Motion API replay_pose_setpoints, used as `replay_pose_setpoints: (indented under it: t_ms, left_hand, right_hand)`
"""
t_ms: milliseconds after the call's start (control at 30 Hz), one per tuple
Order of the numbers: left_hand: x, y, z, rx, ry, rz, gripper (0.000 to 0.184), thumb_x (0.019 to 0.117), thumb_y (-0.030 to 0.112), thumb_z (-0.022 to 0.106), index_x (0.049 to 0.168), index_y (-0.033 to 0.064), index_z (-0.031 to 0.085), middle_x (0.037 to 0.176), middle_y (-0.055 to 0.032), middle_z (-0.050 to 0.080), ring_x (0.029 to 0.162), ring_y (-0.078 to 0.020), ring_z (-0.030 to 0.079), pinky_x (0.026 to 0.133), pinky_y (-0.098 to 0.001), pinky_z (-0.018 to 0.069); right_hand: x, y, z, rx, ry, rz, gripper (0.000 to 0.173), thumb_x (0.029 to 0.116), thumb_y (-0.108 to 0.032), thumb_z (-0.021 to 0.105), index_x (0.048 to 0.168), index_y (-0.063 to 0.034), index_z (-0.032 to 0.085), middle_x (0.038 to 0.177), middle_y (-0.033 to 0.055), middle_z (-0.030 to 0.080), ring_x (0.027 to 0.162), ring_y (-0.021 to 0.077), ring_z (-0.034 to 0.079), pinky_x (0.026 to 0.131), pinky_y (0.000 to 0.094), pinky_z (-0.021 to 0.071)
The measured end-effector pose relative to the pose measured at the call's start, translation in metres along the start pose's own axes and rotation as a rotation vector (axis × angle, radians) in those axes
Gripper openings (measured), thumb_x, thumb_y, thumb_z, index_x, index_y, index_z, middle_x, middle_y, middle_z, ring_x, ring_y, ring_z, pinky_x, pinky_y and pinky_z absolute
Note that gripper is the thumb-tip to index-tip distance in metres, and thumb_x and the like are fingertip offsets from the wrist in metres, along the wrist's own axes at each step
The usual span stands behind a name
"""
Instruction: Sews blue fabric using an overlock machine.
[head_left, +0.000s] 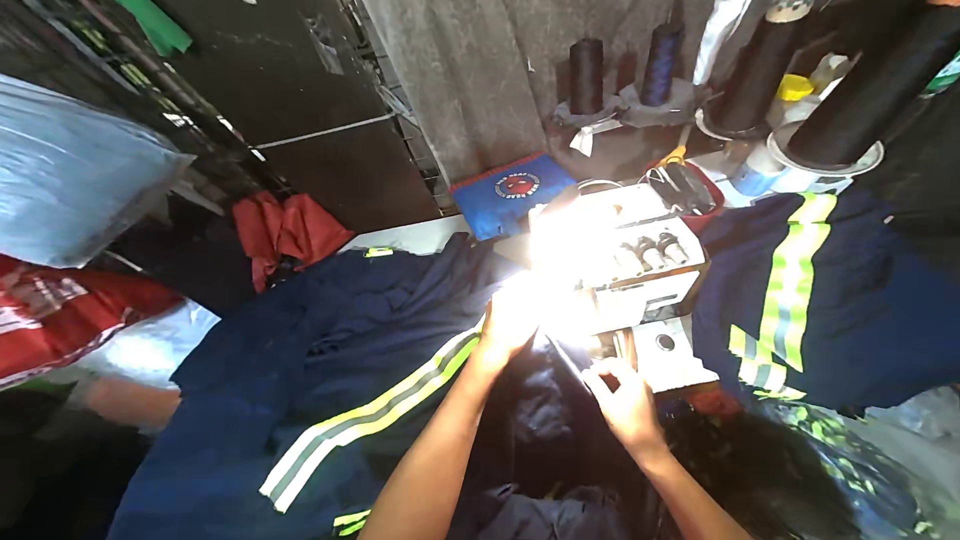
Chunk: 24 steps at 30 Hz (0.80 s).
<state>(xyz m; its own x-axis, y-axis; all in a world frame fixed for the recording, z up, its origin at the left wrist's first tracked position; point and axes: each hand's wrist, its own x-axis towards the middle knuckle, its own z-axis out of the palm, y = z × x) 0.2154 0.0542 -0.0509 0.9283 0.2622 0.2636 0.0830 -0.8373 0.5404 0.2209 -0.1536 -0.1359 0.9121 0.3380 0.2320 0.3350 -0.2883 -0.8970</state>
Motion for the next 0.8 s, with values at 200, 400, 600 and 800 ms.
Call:
replay_pose_setpoints:
  t_ms: [200, 400, 600, 800]
  left_hand:
    - [-0.014, 0.001, -0.002, -0.073, -0.021, 0.092, 0.022, 0.0929, 0.023, 0.071, 0.095, 0.0019, 0.078, 0.099, -0.0155, 0.075, 0.101, -0.0276, 0.07, 0.094, -0.0476, 0.053]
    - [0.005, -0.005, 0.009, -0.097, 0.079, 0.069, 0.022, 0.0925, 0.025, 0.071, 0.095, 0.0035, 0.078, 0.091, -0.0097, 0.074, 0.091, -0.0194, 0.071, 0.086, -0.0408, 0.0554]
    - [0.018, 0.004, 0.002, -0.09, 0.005, -0.035, 0.027, 0.0888, 0.027, 0.076, 0.099, 0.0014, 0.075, 0.092, -0.0109, 0.073, 0.092, -0.021, 0.07, 0.088, -0.0426, 0.0544]
    - [-0.009, -0.012, -0.002, 0.213, 0.012, -0.009, 0.04, 0.0993, 0.042, 0.059, 0.116, 0.0098, 0.076, 0.122, -0.0163, 0.069, 0.119, -0.0376, 0.062, 0.1, -0.0547, 0.0481]
  right_hand:
    - [-0.024, 0.001, -0.006, 0.175, 0.017, 0.11, 0.01, 0.0843, -0.014, 0.073, 0.08, -0.0057, 0.07, 0.081, -0.0008, 0.07, 0.077, -0.0006, 0.065, 0.072, 0.0188, 0.0557]
    - [-0.01, 0.001, -0.004, 0.223, 0.07, 0.049, 0.01, 0.0852, -0.015, 0.072, 0.081, -0.0063, 0.072, 0.089, -0.0003, 0.072, 0.085, 0.0, 0.066, 0.078, 0.0175, 0.055]
    - [-0.007, -0.004, -0.002, 0.176, 0.101, 0.036, 0.011, 0.0858, -0.017, 0.072, 0.082, -0.0062, 0.072, 0.087, 0.0002, 0.071, 0.083, 0.0007, 0.066, 0.076, 0.019, 0.0552]
    - [-0.016, -0.001, 0.003, 0.257, 0.164, -0.009, 0.011, 0.0798, -0.01, 0.074, 0.081, -0.0063, 0.064, 0.084, -0.0014, 0.069, 0.074, -0.0021, 0.063, 0.067, 0.0141, 0.0537]
